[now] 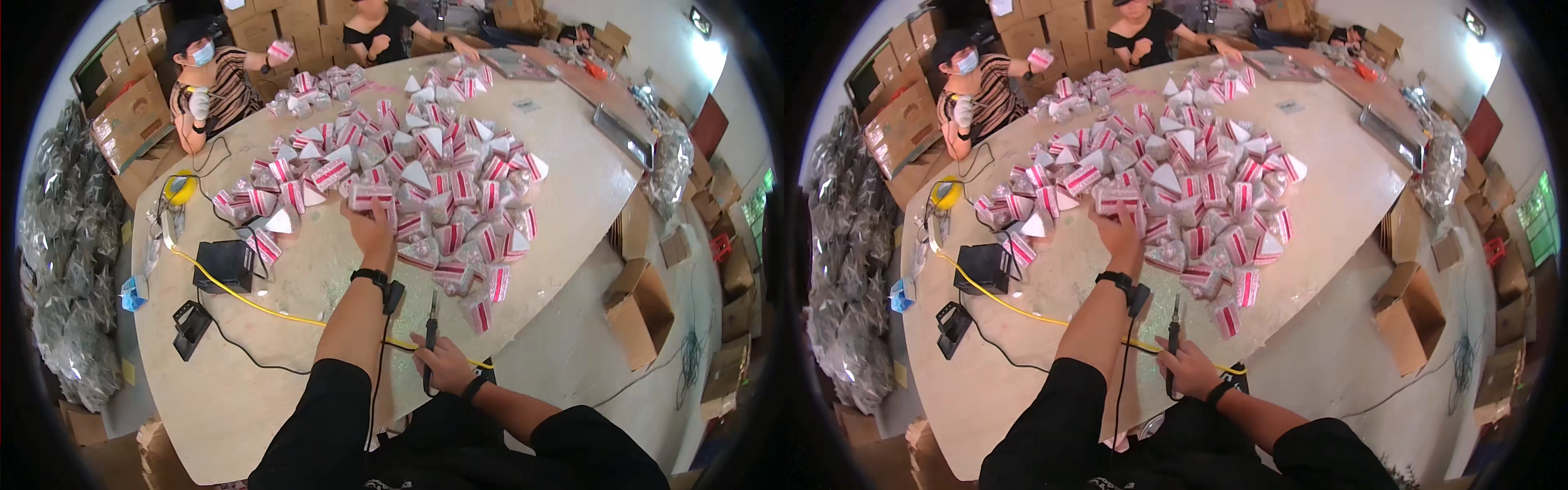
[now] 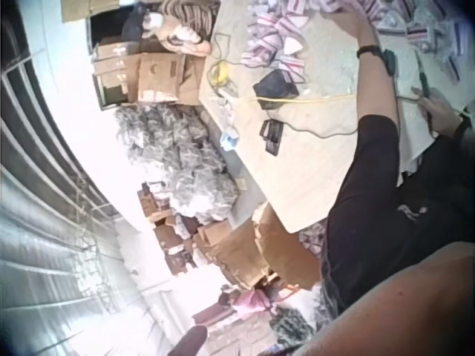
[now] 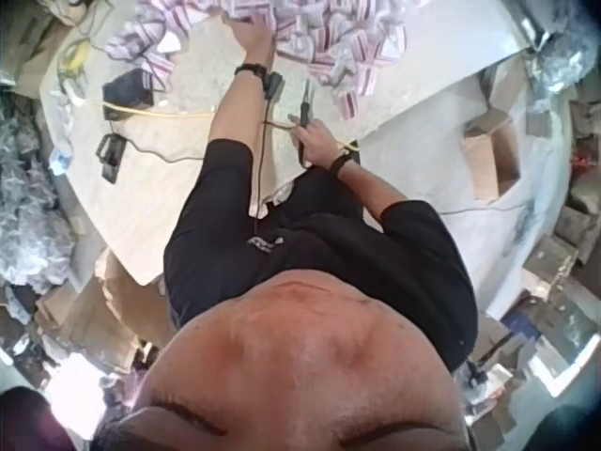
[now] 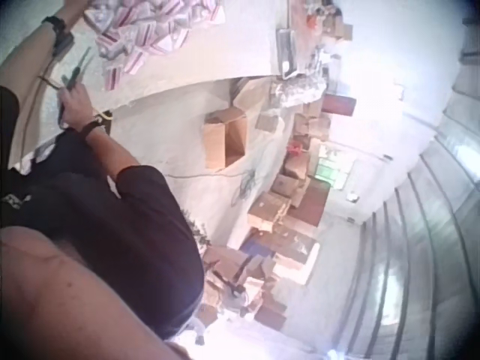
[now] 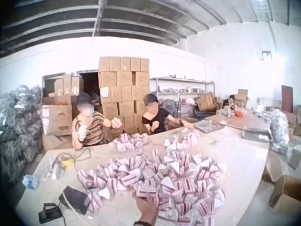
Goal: The person uses a heated tool to fuse together triangular, cake-shaped squishies into a larger cluster. They pick up individual pieces from a table, press the tool along the edges to join them, and then toss the finished clusters into a large cardboard bin.
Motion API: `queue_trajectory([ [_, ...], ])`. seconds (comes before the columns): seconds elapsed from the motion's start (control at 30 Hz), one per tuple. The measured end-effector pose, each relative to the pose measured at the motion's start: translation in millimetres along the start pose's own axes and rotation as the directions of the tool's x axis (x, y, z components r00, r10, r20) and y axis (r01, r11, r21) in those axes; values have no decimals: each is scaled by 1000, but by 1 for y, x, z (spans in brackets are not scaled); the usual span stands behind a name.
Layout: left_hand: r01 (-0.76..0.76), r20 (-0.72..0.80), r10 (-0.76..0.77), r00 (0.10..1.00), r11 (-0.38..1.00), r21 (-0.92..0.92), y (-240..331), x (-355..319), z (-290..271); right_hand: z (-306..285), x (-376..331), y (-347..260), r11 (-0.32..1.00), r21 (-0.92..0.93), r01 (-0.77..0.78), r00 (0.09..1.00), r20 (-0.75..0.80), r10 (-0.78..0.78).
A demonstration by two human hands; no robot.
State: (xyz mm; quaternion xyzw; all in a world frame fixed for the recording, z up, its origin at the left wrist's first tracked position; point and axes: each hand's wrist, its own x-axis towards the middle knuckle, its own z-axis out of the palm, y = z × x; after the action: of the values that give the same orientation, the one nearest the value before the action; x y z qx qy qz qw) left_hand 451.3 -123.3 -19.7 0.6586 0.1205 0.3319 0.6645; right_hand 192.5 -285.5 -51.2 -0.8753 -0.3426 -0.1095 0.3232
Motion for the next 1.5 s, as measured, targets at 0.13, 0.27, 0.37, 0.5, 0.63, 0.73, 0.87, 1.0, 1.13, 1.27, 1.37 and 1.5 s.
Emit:
queue_trajectory([
  [0.13, 123, -168, -112, 979, 991, 58, -27, 27, -36, 5, 11, -14, 999, 2, 43, 998, -54, -43],
  [0.27, 308, -211, -323, 923, 946, -101, -20, 20, -40, 0, 8, -9, 1000, -16, -6, 1000, -30, 5],
  [0.37, 160, -195, -161, 967, 987, -17, -4, 16, -40, 4, 16, -5, 999, -41, 10, 996, -91, -14],
  [0.5, 96, 27, -104, 994, 972, 212, 18, 6, -38, 3, 18, -2, 999, -39, 25, 994, -107, -29],
  [0.63, 54, 119, -90, 989, 958, 280, 1, -10, -55, 6, 20, -9, 999, -20, 44, 992, -119, -46],
  [0.73, 56, 165, -104, 981, 960, 273, 5, -24, -59, 8, 15, -6, 1000, -20, -5, 995, -96, 3],
  [0.87, 46, 103, -75, 992, 964, 261, 14, -29, -66, 4, 13, -12, 999, -40, -11, 996, -94, 8],
  [1.0, 72, -5, -73, 997, 970, 231, 23, -32, -67, 7, 11, -8, 1000, -8, -17, 994, -111, 16],
  [1.13, -42, -2, 42, 999, 991, 126, 26, -38, -57, 7, 11, -4, 1000, 3, -14, 993, -114, 14],
  [1.27, -228, -35, 267, 963, 876, 425, 14, -27, -53, 14, 17, -7, 1000, 21, -23, 997, -76, 25],
  [1.37, -35, 128, -29, 991, 880, 474, 32, -51, -41, 7, 13, 2, 995, 21, -95, 994, -57, 96],
  [1.5, 19, 162, -135, 978, 821, 570, 55, -37, -40, 10, 19, -1, 1000, -6, 5, 977, -211, -6],
])
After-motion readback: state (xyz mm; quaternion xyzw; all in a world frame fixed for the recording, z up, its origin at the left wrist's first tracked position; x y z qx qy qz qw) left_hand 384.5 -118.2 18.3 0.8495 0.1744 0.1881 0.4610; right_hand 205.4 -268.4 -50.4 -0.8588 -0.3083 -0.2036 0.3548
